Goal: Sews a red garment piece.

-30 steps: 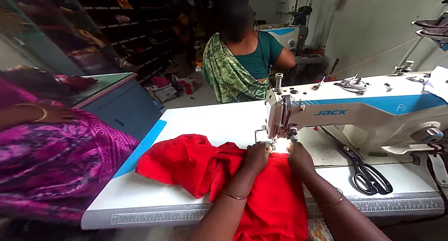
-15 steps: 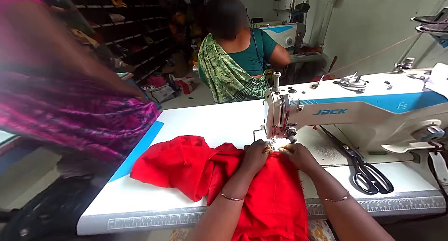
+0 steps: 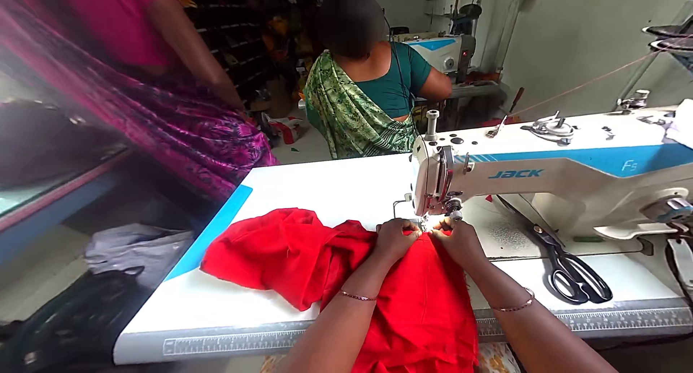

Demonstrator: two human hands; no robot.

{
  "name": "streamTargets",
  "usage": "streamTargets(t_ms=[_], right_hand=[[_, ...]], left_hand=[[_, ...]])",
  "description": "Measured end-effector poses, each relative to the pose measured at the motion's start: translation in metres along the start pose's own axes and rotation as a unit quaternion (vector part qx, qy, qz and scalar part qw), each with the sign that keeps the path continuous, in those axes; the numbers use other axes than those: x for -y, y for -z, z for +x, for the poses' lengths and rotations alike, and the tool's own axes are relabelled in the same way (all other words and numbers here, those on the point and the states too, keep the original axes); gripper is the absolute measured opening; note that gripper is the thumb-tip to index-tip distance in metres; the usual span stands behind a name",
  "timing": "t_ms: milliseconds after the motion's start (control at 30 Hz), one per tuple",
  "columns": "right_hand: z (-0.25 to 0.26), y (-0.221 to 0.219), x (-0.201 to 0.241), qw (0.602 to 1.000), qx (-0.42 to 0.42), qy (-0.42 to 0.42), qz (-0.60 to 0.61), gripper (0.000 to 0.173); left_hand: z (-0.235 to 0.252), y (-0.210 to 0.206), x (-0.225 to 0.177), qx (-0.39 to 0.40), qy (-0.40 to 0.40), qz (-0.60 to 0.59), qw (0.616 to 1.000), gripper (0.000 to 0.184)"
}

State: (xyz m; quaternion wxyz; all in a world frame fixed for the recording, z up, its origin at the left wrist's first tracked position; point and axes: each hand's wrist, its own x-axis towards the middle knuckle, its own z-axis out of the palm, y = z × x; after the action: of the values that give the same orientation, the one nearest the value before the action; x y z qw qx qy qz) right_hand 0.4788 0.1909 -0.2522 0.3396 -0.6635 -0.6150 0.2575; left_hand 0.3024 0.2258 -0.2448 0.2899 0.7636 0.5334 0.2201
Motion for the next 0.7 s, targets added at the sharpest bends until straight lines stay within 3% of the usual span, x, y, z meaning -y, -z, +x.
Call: streamTargets(t_ms=[533, 700], right_hand=[[0.003, -0.001, 0.001, 0.998, -0.054, -0.008, -0.023, 0.018], [-0.009, 0.015, -0.003, 0.998, -0.021, -0.031, 0.055, 0.028]], left_hand=[[0.022, 0.005, 0.007, 0.028, -0.025, -0.014, 0.999, 0.015], [0.018, 0.005, 0.003, 0.029, -0.017, -0.009, 0.999, 0.016]])
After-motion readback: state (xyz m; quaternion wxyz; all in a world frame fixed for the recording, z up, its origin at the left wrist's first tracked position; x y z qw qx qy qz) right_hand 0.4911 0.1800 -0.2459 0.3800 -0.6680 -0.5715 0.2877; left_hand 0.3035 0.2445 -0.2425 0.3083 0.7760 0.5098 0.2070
